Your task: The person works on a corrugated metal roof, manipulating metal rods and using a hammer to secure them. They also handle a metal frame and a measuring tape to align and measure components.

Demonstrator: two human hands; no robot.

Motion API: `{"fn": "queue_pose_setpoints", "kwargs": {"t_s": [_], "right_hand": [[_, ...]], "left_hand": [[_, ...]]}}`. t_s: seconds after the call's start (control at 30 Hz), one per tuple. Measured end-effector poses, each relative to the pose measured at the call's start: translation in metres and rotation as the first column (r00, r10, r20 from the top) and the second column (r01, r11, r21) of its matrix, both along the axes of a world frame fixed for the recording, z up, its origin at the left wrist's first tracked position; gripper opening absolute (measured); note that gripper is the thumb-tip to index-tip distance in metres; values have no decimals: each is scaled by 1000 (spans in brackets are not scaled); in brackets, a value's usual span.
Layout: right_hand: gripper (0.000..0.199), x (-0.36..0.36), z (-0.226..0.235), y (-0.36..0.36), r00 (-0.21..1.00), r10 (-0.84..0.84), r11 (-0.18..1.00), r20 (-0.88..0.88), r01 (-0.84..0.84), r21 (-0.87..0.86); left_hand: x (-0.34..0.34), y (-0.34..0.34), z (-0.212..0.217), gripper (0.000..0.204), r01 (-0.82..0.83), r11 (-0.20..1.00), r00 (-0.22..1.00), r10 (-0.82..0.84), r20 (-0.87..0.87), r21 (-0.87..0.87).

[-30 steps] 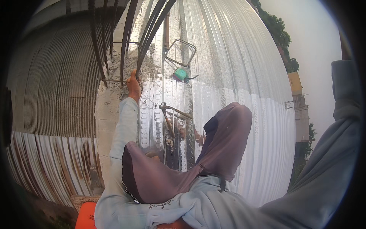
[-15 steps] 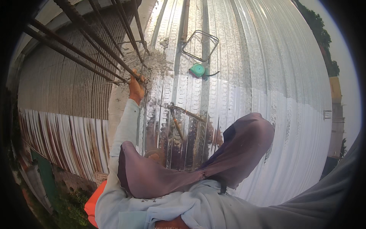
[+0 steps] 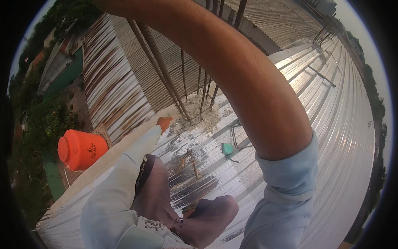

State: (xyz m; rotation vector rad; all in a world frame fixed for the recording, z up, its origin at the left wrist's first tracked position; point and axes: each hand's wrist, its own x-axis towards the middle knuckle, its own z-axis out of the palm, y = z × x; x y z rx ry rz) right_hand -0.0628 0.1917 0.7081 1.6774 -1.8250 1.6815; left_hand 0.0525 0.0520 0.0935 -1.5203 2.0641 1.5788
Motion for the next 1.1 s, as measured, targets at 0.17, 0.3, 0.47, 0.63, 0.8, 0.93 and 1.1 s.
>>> {"fn": "queue_pose_setpoints", "kwargs": {"t_s": [0.17,0.3,0.47,0.63,0.8,0.93,1.1], "right_hand": [[26,-1,0,-29,993,55,994,107,-65,90],[31,-10,24,5,962,92,902,259,-190,387],[42,-32,89,26,985,113,651,-134,28,759],[33,-68,202,68,908,149,832,-392,99,547],[25,-103,276,77,927,22,854,-374,177,489],[22,-121,268,106,973,-53,836,-223,166,522],[25,-169,136,260,970,-235,584,62,90,807]], "left_hand": [[112,10,120,31,-190,976,958,208,-196,104],[226,77,254,24,-446,870,874,474,-108,208],[374,125,328,35,-534,760,822,570,16,370],[363,169,455,28,-726,665,677,735,17,174],[234,148,547,40,-668,732,659,667,-349,136],[109,136,666,49,-595,800,553,478,-682,78],[4,128,745,64,-590,806,416,348,-840,41]]}}
